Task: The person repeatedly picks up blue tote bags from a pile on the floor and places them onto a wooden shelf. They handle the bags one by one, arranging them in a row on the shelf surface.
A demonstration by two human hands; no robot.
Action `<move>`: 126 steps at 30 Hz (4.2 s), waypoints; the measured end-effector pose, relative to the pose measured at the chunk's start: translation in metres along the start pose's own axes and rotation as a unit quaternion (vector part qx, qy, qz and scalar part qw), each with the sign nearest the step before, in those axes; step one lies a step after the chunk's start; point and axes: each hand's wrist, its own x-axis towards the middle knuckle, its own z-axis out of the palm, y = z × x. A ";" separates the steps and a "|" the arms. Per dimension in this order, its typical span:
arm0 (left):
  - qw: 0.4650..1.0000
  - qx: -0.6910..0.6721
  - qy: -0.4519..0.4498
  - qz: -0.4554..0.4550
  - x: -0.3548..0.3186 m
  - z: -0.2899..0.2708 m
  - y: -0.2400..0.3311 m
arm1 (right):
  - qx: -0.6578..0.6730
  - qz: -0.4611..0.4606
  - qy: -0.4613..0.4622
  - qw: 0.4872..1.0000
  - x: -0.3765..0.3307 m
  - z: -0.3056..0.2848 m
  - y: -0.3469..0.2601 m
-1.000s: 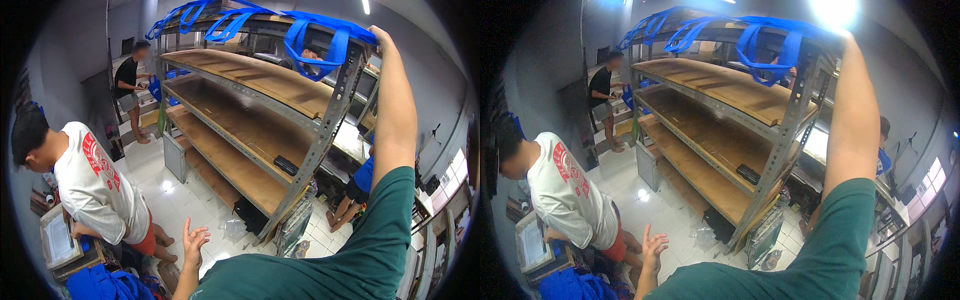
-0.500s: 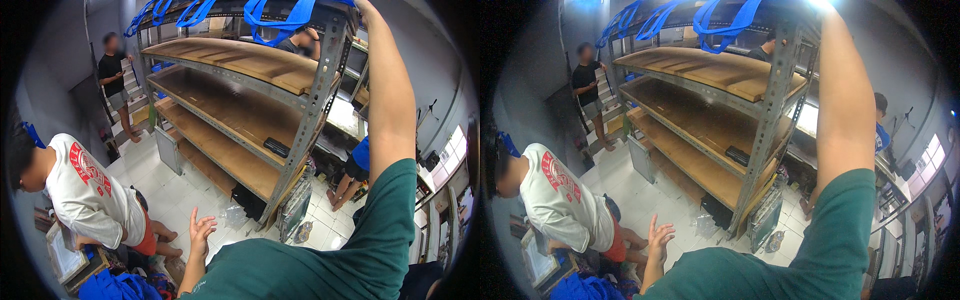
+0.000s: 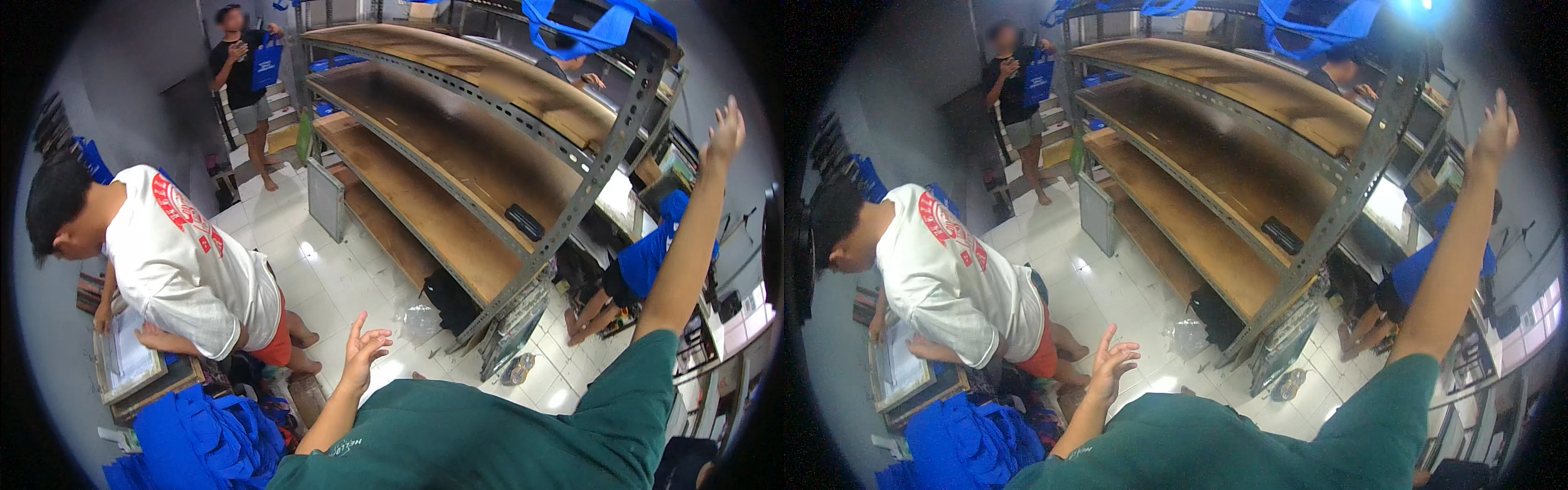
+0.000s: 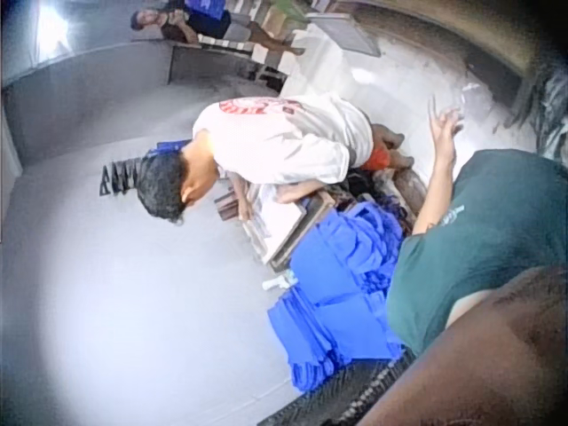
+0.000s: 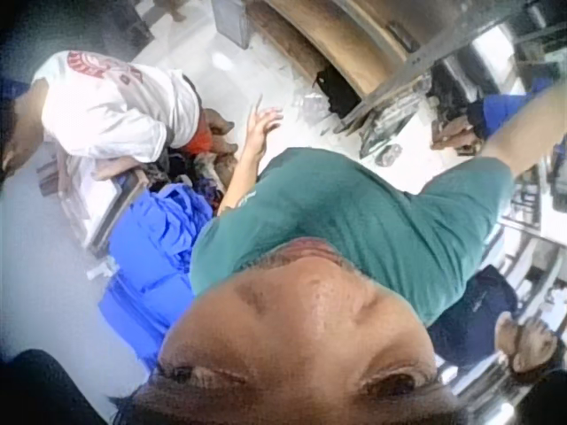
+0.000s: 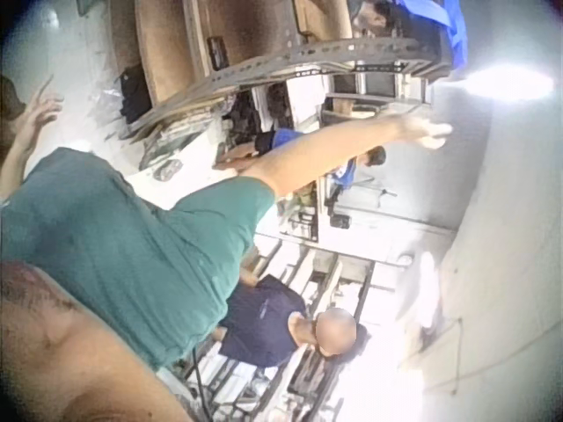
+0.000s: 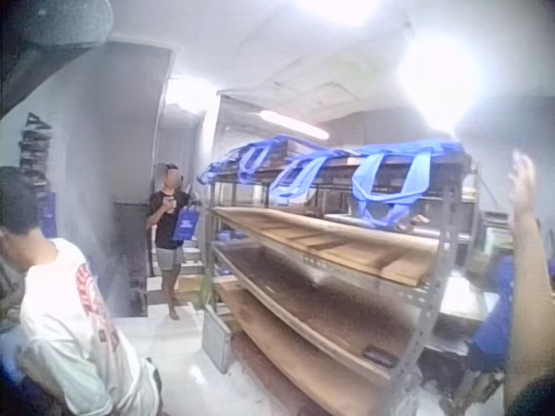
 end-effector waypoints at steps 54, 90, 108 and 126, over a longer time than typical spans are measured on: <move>0.432 0.721 -0.485 -0.243 0.129 0.630 -0.736 | -0.641 0.467 0.481 0.373 -0.124 -1.168 0.032; 0.456 0.500 -0.690 0.257 -0.229 1.125 -0.949 | -0.485 0.651 0.460 0.360 -0.306 -1.132 0.088; 0.343 0.459 -0.788 0.226 -0.266 1.135 -0.957 | -0.455 0.589 0.530 0.407 -0.309 -1.172 -0.029; 0.132 0.621 -0.724 0.269 -0.289 1.172 -0.949 | -0.474 0.728 0.193 0.456 -0.241 -1.241 -0.067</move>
